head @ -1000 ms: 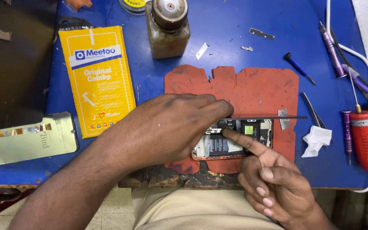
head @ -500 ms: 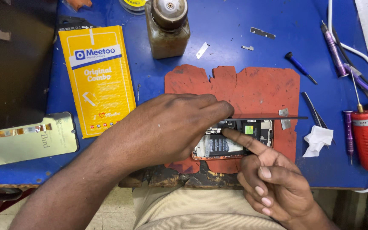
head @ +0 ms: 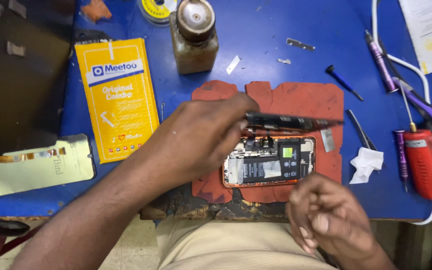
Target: The person tests a smartphone, then opens it by lifting the screen assembly off the body and setting the display aside. They use a screwdriver to remove screws from the frame, use tweezers to lift components, and pry and peel parts from the phone body while working on the repair bench.
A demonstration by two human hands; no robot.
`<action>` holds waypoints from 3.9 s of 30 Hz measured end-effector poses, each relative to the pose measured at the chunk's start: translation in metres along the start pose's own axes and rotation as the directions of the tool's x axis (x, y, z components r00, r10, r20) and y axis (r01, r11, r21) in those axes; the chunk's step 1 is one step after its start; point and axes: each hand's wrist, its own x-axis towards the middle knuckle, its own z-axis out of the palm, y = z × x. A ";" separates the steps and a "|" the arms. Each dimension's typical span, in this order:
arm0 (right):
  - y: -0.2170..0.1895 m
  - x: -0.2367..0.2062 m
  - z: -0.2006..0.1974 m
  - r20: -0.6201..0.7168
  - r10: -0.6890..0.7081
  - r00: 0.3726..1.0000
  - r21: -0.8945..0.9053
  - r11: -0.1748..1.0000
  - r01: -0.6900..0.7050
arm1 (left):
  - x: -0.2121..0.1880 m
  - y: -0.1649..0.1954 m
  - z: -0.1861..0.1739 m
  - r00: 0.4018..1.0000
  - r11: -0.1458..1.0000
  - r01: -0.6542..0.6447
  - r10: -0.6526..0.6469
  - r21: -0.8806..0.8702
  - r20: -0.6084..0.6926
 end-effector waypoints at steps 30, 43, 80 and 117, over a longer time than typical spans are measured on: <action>-0.208 0.037 -0.137 0.145 -0.664 0.733 -0.856 -0.456 -0.244 | -0.045 0.004 0.032 0.860 0.644 0.302 -0.502 -0.703 -0.091; -0.186 0.058 -0.089 0.145 -0.601 0.786 -0.876 -0.447 -0.181 | -0.013 0.014 0.038 0.897 0.733 0.337 -0.440 -0.591 -0.034; -0.053 0.051 -0.001 -0.356 -0.117 0.927 -0.885 0.362 -0.293 | -0.121 0.037 -0.054 0.627 0.945 0.293 -0.077 0.144 -0.775; -0.073 0.053 0.042 -0.365 -0.107 0.925 -0.901 -0.211 -0.380 | 0.086 -0.084 -0.081 0.481 0.884 0.401 0.021 0.241 -0.877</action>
